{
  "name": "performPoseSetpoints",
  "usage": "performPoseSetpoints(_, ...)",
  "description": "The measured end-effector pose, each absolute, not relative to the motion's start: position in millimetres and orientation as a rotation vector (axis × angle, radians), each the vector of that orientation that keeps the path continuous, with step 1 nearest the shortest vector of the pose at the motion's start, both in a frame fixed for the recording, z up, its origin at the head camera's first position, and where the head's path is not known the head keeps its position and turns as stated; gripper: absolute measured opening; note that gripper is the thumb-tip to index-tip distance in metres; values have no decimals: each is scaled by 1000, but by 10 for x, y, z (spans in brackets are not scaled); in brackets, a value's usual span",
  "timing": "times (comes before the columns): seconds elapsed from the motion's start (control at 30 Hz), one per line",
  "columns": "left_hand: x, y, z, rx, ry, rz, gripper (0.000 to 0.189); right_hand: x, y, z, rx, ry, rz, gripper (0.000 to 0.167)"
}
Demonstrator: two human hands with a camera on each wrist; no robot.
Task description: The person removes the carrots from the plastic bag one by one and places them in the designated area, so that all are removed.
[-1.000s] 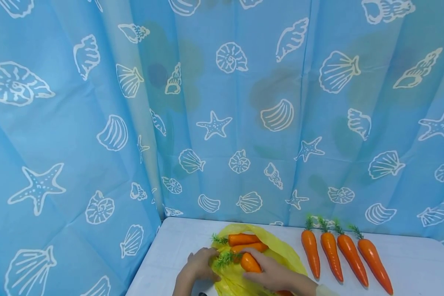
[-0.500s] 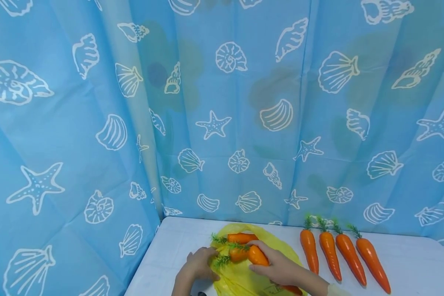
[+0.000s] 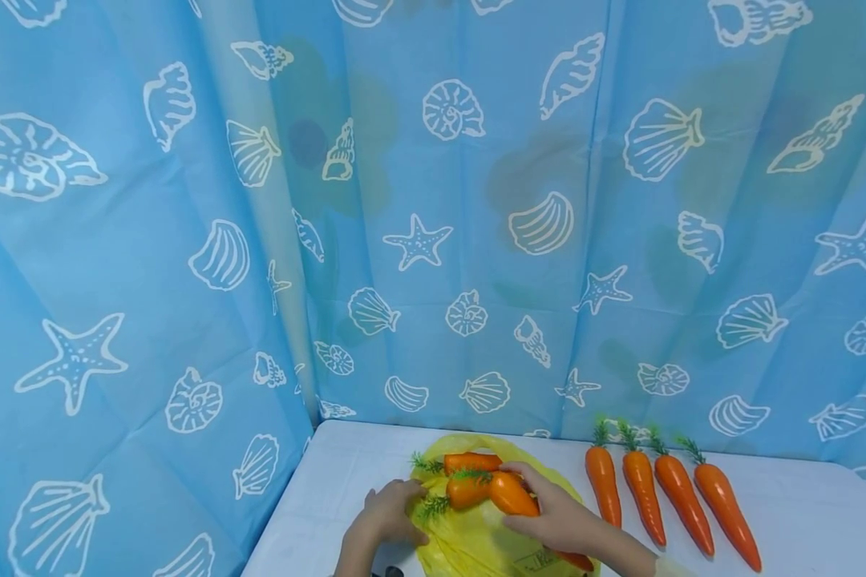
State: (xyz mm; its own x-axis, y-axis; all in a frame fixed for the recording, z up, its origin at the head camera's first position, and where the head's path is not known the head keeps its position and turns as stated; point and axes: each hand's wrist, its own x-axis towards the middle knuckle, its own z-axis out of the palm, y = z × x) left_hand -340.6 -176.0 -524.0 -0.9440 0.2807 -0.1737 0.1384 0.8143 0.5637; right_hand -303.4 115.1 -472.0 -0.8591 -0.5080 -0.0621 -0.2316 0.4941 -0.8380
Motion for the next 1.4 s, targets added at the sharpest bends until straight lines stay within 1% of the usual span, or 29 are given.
performPoseSetpoints(0.33, -3421, -1752, -5230, 307, 2751, 832, 61, -3012, 1302, -4720, -575, 2509, -1325, 67)
performPoseSetpoints(0.47, -3417, -1753, -5236, 307, 2744, 827, 61, -2973, 1374, -4713, -533, 2480, -1382, 69)
performPoseSetpoints(0.77, -3395, -1759, -5196, 310, 2739, 809, 61, -2905, 1611, -4723, -331, 2552, -1406, 77)
performPoseSetpoints(0.97, -3393, -1774, -5174, 303, 2743, 823, 61, -2862, 1744, -4746, -233, 2587, -1444, 74)
performPoseSetpoints(1.13, -3390, -1765, -5185, 299, 2745, 831, 61, -2823, 1817, -4777, -67, 2644, -1437, 73)
performPoseSetpoints(1.27, -3388, -1756, -5201, 289, 2743, 830, 61, -2813, 1887, -4820, 67, 2672, -1413, 77)
performPoseSetpoints(1.4, -3385, -1751, -5215, 296, 2735, 833, 61, -2806, 1984, -4883, 174, 2643, -1424, 89)
